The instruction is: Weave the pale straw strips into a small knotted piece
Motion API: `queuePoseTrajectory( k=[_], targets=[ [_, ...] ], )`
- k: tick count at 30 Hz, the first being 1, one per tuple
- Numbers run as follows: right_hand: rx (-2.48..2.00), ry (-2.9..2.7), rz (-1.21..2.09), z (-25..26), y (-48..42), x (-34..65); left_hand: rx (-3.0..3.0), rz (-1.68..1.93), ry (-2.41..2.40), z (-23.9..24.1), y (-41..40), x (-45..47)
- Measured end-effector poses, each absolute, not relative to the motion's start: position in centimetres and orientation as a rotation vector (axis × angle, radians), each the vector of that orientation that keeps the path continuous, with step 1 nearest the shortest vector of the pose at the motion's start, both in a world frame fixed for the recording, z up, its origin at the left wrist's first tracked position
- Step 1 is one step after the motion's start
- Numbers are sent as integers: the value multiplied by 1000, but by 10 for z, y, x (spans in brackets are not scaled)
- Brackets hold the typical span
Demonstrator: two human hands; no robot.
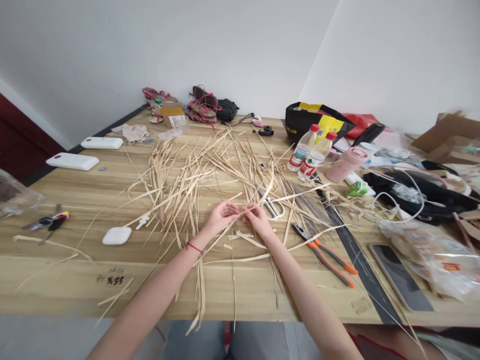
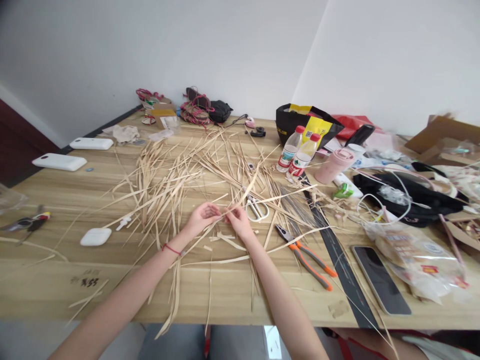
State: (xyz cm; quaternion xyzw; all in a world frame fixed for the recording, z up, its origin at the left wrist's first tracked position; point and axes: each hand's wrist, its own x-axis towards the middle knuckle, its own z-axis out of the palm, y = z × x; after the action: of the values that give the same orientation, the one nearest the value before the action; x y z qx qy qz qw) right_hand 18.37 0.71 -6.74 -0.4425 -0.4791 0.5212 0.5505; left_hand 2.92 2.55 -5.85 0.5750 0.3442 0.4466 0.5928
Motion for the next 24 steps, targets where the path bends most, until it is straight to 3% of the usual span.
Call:
queuePoseTrajectory(
  k=[24],
  targets=[
    [-1063,-1026,1225,-71,8,187,2179,1033,889,-40,5,24]
  ],
)
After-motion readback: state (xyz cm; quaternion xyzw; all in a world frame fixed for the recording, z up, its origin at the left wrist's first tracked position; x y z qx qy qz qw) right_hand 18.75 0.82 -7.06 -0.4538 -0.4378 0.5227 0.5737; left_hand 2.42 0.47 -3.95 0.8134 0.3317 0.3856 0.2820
